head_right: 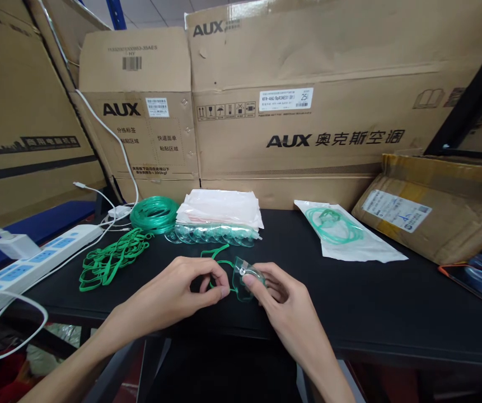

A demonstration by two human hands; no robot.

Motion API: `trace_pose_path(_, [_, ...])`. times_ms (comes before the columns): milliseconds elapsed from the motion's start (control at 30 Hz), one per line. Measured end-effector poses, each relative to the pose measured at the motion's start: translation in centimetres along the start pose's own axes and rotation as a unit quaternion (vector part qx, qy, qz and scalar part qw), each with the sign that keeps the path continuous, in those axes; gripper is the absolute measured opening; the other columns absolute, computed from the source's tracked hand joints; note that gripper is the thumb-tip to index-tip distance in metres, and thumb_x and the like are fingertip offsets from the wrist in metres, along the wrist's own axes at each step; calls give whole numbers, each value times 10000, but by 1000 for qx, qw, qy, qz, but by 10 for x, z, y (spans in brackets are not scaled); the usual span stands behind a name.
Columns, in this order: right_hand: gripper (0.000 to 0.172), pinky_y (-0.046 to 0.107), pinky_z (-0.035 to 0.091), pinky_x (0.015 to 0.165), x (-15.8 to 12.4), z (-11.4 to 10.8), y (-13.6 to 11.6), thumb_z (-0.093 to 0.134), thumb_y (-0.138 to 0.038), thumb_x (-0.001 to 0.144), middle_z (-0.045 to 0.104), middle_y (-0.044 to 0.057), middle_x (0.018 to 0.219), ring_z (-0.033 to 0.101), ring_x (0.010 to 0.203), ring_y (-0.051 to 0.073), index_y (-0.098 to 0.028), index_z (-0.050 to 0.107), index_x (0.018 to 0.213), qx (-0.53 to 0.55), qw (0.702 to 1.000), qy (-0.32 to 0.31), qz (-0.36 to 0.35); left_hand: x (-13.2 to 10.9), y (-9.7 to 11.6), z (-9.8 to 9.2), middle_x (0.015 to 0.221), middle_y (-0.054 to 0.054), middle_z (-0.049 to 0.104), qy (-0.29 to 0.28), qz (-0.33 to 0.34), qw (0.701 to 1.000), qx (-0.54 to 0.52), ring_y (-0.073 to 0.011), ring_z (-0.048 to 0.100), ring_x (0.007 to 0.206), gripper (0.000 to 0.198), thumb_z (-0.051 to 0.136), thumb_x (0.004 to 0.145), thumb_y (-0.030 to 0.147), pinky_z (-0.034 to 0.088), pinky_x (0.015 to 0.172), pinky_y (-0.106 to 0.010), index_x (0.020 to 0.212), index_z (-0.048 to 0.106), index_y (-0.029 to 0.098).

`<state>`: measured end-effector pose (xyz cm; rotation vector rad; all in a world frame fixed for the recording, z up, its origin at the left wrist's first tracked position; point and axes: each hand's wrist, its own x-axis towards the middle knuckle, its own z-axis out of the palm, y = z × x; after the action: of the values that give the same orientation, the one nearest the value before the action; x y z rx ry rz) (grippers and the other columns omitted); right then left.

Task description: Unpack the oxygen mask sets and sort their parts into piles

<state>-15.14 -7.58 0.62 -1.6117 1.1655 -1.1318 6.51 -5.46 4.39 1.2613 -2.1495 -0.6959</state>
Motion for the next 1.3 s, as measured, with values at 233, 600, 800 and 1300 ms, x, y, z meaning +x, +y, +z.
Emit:
trace_pose_path(233, [347, 231, 477, 607, -1, 0, 3, 747, -557, 820, 670, -9, 762, 567, 637, 136, -226, 716, 919, -8, 1000, 14, -14, 2, 1, 4, 861, 92, 722, 23, 26, 999, -23, -76, 522, 676, 65, 671, 931, 264, 405, 674, -189, 906, 730, 254])
trace_pose_path(600, [330, 246, 470, 603, -2, 4, 5, 711, -535, 882, 661, -27, 702, 612, 566, 128, -209, 723, 936, 32, 999, -5, 12, 5, -6, 17, 949, 111, 730, 64, 44, 992, -102, -67, 518, 668, 227, 704, 935, 345, 426, 680, -161, 1158, 665, 340])
trace_pose_path(800, [421, 272, 525, 594, -3, 5, 4, 657, -572, 911, 669, -12, 634, 637, 533, 151, -176, 754, 1014, 46, 998, -19, 34, 4, -5, 19, 1048, 114, 755, 73, 48, 990, -109, -64, 503, 634, 286, 729, 912, 308, 443, 684, -170, 1187, 659, 343])
trace_pose_path(1300, [152, 355, 489, 1024, -5, 8, 10, 701, -211, 930, 623, 30, 1304, 619, 1214, 233, -334, 772, 983, -87, 964, 34, -247, 1, -6, 19, 946, 77, 729, 84, 42, 995, -23, -108, 522, 670, 313, 700, 896, 286, 440, 765, -242, 1204, 660, 330])
